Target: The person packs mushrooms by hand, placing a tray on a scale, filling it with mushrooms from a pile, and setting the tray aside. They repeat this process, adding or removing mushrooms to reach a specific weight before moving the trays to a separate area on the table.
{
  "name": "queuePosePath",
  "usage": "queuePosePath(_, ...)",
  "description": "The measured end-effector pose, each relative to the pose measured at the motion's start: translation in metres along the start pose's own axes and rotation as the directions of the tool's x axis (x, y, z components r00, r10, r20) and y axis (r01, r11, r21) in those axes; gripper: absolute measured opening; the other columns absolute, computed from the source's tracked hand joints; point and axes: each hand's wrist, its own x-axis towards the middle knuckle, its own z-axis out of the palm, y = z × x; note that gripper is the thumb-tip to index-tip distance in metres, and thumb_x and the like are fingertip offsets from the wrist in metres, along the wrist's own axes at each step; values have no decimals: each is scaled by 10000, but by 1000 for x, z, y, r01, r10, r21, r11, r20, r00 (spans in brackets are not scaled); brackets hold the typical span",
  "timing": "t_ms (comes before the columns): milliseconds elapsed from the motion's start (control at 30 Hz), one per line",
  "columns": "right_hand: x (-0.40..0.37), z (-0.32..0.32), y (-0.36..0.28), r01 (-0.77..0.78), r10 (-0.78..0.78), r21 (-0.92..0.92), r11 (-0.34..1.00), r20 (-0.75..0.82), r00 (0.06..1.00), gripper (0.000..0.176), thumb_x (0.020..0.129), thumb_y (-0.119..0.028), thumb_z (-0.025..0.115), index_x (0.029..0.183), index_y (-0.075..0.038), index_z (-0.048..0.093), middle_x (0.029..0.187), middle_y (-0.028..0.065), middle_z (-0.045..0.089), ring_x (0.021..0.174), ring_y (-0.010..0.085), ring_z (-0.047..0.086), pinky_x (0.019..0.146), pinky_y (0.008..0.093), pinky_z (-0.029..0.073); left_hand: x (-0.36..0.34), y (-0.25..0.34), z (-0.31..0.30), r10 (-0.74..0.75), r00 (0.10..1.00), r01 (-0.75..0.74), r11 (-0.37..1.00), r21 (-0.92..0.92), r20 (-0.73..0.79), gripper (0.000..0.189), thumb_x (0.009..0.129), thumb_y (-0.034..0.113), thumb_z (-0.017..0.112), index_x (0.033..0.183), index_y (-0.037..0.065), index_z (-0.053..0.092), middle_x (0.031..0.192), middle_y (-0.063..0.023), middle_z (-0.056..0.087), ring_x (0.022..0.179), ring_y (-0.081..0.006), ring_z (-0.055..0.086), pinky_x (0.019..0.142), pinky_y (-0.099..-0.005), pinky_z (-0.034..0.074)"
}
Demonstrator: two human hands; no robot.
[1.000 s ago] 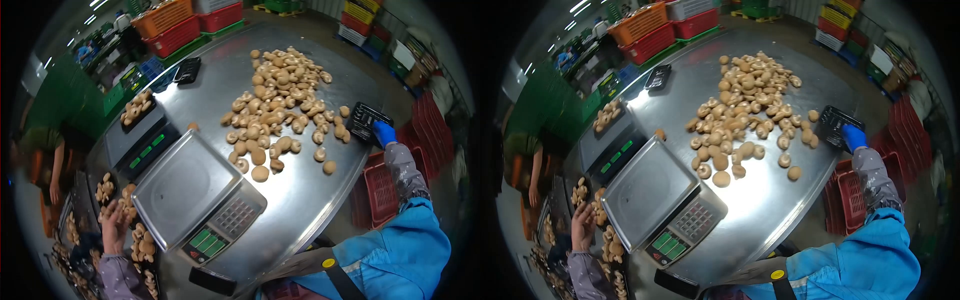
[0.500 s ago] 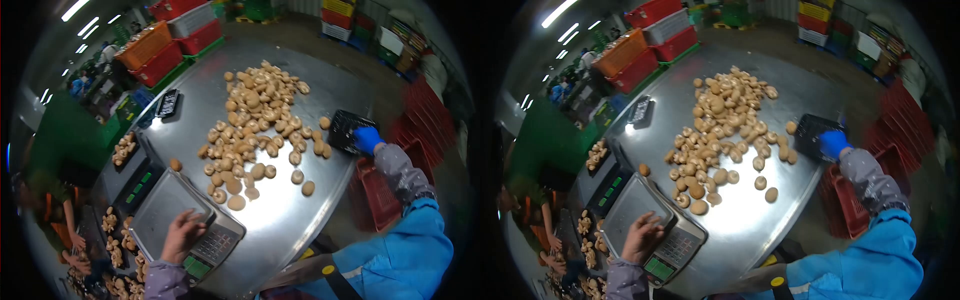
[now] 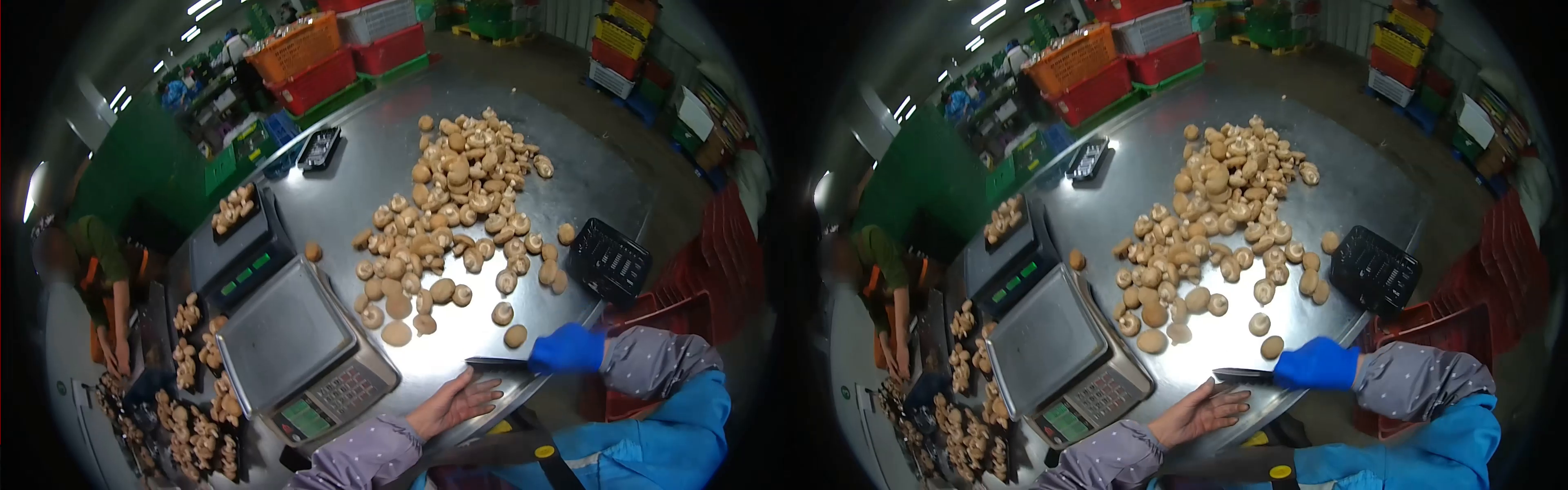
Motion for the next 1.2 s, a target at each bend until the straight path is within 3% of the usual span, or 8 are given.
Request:
queuePosePath(400, 80, 22, 30, 414, -387, -145, 898, 184, 904, 207, 812, -328, 536, 842, -127, 497, 694, 65, 519, 567, 255, 557, 459, 343, 442, 19, -29, -43, 67, 873, -268, 893, -361, -483, 242, 817, -50, 334, 1033, -154, 365, 978, -232, 492, 887, -256, 553, 752, -259, 515)
queuePosePath(633, 201, -31, 45, 5, -16, 394, 919, 25, 1000, 359, 778, -377, 619, 996, -96, 576, 783, 81, 562, 691, 199, 559, 624, 307, 452, 9, 29, -55, 259, 823, -474, 804, -360, -506, 300, 788, -64, 325, 1066, -177, 344, 1000, -268, 501, 864, -290, 571, 781, -289, 514)
queuePosePath(733, 274, -65, 71, -202, 224, 444, 873, 3, 975, 403, 785, -391, 608, 1058, -99, 556, 964, 125, 563, 892, 243, 551, 755, 340, 444, 4, 24, -31, 291, 829, -359, 932, -55, -478, 396, 779, -84, 318, 1174, -117, 321, 1118, -270, 466, 988, -376, 529, 826, -382, 497)
queuePosePath(833, 347, -65, 136, -58, 121, 283, 957, -210, 970, 545, 760, -495, 576, 1164, -137, 506, 1094, 161, 513, 1013, 288, 514, 875, 365, 414, -5, -6, -58, 497, 852, -298, 716, 632, -161, 420, 772, -100, 306, 1191, -87, 320, 1141, -263, 449, 996, -385, 519, 820, -388, 500)
queuePosePath(900, 387, -68, 165, -100, 151, 258, 961, -187, 971, 577, 755, -512, 568, 1194, -145, 489, 1160, 168, 484, 1072, 298, 485, 910, 372, 394, -17, 14, -26, 60, 854, -206, 951, -229, -517, 414, 765, -111, 353, 1177, -74, 347, 1112, -225, 491, 973, -353, 540, 845, -389, 485)
queuePosePath(1067, 438, -39, 172, -229, 200, 229, 946, 144, 969, 677, 722, -605, 526, 1239, -173, 455, 1264, 158, 409, 1144, 344, 408, 985, 407, 321, -9, 52, -34, 215, 809, -386, 896, -219, -546, 432, 757, -118, 292, 1188, -100, 287, 1138, -268, 435, 996, -407, 511, 810, -362, 509)
queuePosePath(1100, 430, -41, 145, -227, 251, -134, 965, 195, 948, 695, 695, -641, 524, 1213, -180, 487, 1263, 135, 417, 1117, 340, 434, 983, 391, 327, -5, 60, -40, 283, 801, -442, 873, -204, -528, 437, 753, -120, 289, 1190, -100, 282, 1133, -269, 435, 995, -409, 511, 814, -362, 509)
queuePosePath(1200, 417, -30, 132, -147, 89, 247, 958, 234, 968, 606, 664, -556, 629, 1137, -185, 555, 1212, 102, 475, 991, 279, 528, 882, 349, 421, 7, 74, -38, 322, 773, -503, 836, -219, -547, 450, 749, -120, 292, 1198, -99, 269, 1117, -264, 444, 970, -408, 525, 800, -351, 518)
